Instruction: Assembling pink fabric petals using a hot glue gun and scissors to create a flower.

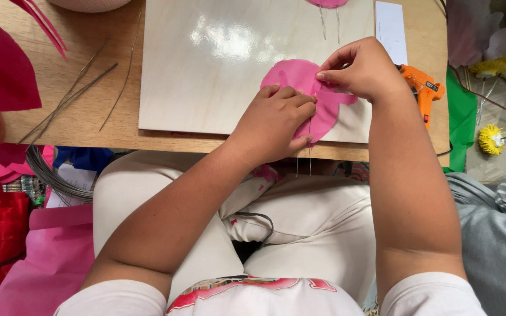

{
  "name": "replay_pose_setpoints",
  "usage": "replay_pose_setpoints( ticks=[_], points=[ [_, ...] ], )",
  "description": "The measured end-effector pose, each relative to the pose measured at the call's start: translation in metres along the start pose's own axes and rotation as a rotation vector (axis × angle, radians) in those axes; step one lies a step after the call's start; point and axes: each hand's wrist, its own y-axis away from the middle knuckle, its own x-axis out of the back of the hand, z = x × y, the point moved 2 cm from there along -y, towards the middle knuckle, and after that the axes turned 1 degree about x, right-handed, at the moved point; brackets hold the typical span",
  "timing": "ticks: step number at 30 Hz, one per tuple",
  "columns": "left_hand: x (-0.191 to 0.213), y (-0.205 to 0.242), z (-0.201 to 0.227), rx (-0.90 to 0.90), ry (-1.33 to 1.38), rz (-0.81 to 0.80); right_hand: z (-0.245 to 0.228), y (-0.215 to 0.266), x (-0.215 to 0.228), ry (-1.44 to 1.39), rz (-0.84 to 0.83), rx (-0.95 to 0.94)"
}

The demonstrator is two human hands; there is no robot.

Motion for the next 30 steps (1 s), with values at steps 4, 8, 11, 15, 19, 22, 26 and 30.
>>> replay_pose_setpoints(
  ticks=[4, 8, 11, 15, 19, 22, 26, 30],
  points=[
    [0.000, 0.000, 0.000, 0.002, -0.002, 0.003, 0.002, -0.008, 0.004, 0.003, -0.032, -0.004],
    [0.001, 0.000, 0.001, 0.004, 0.010, 0.003, 0.002, -0.012, 0.007, 0.076, -0.046, 0.043],
    [0.002, 0.000, 0.001, 0.010, 0.016, -0.003, 0.002, -0.013, 0.008, 0.094, -0.044, 0.062],
    [0.003, 0.000, 0.001, 0.007, 0.021, 0.010, 0.010, -0.017, 0.010, 0.042, -0.062, 0.056],
    [0.004, 0.000, 0.001, 0.007, 0.016, 0.011, 0.016, -0.019, 0.018, -0.034, -0.101, 0.009],
    [0.005, -0.001, 0.002, 0.022, 0.036, -0.012, 0.017, -0.019, 0.020, -0.074, -0.125, 0.003],
    [0.006, -0.001, 0.002, 0.026, 0.053, -0.009, 0.008, -0.016, 0.015, -0.013, -0.098, -0.009],
    [0.006, -0.001, 0.002, 0.033, 0.068, -0.017, 0.013, -0.021, 0.013, 0.014, -0.085, -0.002]
  ],
)
